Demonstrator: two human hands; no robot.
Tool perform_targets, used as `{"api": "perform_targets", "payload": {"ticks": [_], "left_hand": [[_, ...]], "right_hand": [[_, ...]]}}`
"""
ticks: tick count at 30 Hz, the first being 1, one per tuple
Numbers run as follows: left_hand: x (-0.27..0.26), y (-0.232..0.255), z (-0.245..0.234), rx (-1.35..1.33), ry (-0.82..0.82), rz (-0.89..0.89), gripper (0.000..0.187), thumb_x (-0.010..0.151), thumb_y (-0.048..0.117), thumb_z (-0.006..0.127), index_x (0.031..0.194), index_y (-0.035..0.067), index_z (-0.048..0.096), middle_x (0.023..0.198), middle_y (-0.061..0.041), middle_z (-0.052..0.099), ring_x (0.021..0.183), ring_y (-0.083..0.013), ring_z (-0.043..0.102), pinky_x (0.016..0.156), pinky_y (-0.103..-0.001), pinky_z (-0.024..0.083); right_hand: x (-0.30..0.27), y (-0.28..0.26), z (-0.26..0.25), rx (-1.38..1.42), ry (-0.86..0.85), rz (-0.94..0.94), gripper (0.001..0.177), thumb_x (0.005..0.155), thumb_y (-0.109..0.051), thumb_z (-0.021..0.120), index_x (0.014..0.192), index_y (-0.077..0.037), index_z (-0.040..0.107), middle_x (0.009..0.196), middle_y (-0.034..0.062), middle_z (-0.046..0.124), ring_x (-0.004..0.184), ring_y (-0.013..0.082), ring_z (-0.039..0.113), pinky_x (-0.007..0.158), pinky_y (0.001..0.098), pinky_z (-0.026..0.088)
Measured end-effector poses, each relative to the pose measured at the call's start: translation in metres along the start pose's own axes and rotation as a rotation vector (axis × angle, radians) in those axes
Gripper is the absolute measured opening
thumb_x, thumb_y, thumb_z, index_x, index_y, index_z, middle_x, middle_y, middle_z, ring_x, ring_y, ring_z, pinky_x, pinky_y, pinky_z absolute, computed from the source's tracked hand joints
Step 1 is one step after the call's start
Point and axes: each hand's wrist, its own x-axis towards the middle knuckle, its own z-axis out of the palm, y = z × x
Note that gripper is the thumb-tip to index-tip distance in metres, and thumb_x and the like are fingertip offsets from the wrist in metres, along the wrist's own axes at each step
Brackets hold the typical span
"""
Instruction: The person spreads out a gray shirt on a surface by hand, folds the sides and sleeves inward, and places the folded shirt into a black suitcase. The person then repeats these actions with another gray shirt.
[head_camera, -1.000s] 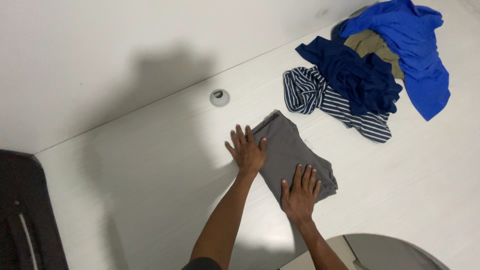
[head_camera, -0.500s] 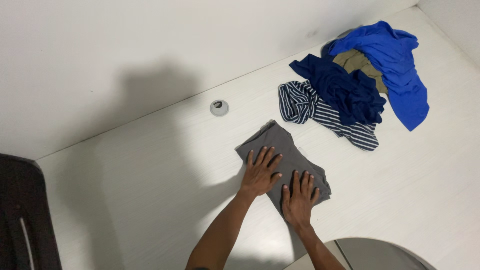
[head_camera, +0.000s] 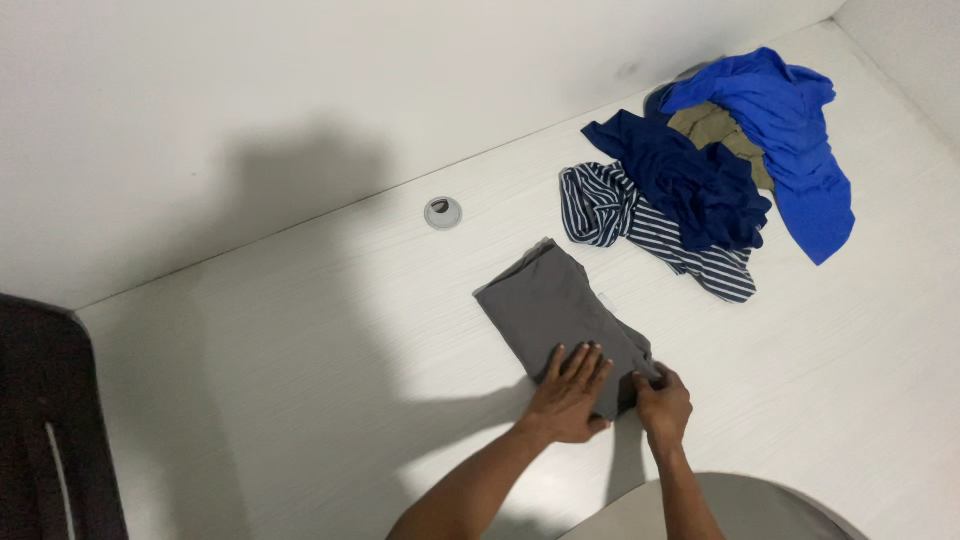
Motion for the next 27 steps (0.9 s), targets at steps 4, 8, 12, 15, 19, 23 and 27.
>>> {"api": "perform_targets", "payload": {"ticks": [4, 8, 12, 15, 19, 23, 27], "left_hand": [[0.005, 0.049, -0.022, -0.105, -0.131, -0.175, 0.126, 0.079, 0.048, 0.080, 0.165, 0.005, -0.002, 0.170, -0.026, -0.003, 0.157, -0.0399, -0.006, 0.120, -0.065, -0.005], [0.006, 0.057, -0.032, -0.439, 0.253, -0.344, 0.113, 0.080, 0.028, 0.080, 0.161, 0.005, 0.004, 0.164, -0.029, 0.016, 0.152, -0.0442, 0.014, 0.117, -0.069, 0.012], [0.001, 0.021, -0.047, -0.980, 0.323, -0.366, 0.074, 0.092, 0.015, 0.057, 0.161, 0.003, 0.035, 0.121, -0.031, 0.070, 0.108, -0.0420, 0.073, 0.092, -0.051, 0.062], [-0.013, -0.004, -0.066, -0.864, 0.313, -0.320, 0.057, 0.093, 0.017, 0.064, 0.147, 0.001, 0.055, 0.095, -0.026, 0.073, 0.090, -0.0383, 0.076, 0.080, -0.048, 0.060], [-0.032, -0.040, -0.102, -1.215, 0.154, -0.285, 0.050, 0.105, 0.035, 0.064, 0.122, -0.012, 0.066, 0.091, -0.038, 0.059, 0.083, -0.0536, 0.059, 0.077, -0.051, 0.056], [-0.081, -0.075, -0.121, -1.969, 0.162, -0.299, 0.063, 0.090, 0.038, 0.069, 0.134, -0.005, 0.058, 0.121, -0.022, 0.067, 0.114, -0.0329, 0.069, 0.095, -0.043, 0.059], [-0.119, -0.107, -0.099, -1.889, 0.363, -0.721, 0.074, 0.090, 0.048, 0.062, 0.142, -0.004, 0.052, 0.133, -0.029, 0.064, 0.120, -0.0379, 0.067, 0.101, -0.048, 0.054]], "right_hand": [[-0.011, -0.028, -0.016, 0.518, -0.198, 0.110, 0.035, 0.091, -0.008, 0.071, 0.121, 0.011, 0.070, 0.100, 0.0211, 0.072, 0.079, 0.0238, 0.067, 0.071, 0.0391, 0.057], [-0.025, -0.059, -0.030, 0.551, -0.271, 0.103, 0.029, 0.091, 0.000, 0.068, 0.117, 0.009, 0.067, 0.097, 0.0162, 0.072, 0.080, 0.0211, 0.072, 0.071, 0.0306, 0.062], [-0.019, -0.054, -0.027, 0.783, -0.401, -0.076, 0.038, 0.100, -0.015, 0.064, 0.128, 0.011, 0.065, 0.103, 0.0204, 0.068, 0.092, 0.0265, 0.066, 0.080, 0.0378, 0.058], [-0.011, -0.045, -0.012, 0.866, -0.461, -0.059, 0.060, 0.107, -0.039, 0.049, 0.145, 0.008, 0.051, 0.129, 0.0272, 0.060, 0.122, 0.0355, 0.056, 0.097, 0.0446, 0.050], [-0.015, -0.051, 0.009, 0.825, -0.637, 0.145, 0.092, 0.098, -0.068, 0.038, 0.160, -0.002, 0.023, 0.158, 0.0343, 0.034, 0.147, 0.0450, 0.036, 0.114, 0.0484, 0.036], [-0.034, -0.059, 0.016, 1.004, -0.688, 0.274, 0.102, 0.083, -0.076, 0.039, 0.157, -0.010, 0.017, 0.161, 0.0282, 0.028, 0.148, 0.0412, 0.034, 0.113, 0.0534, 0.041], [-0.042, -0.064, 0.028, 0.751, -0.725, 0.311, 0.105, 0.087, -0.071, 0.051, 0.155, 0.001, 0.017, 0.156, 0.0333, 0.032, 0.147, 0.0440, 0.036, 0.115, 0.0541, 0.042]]}}
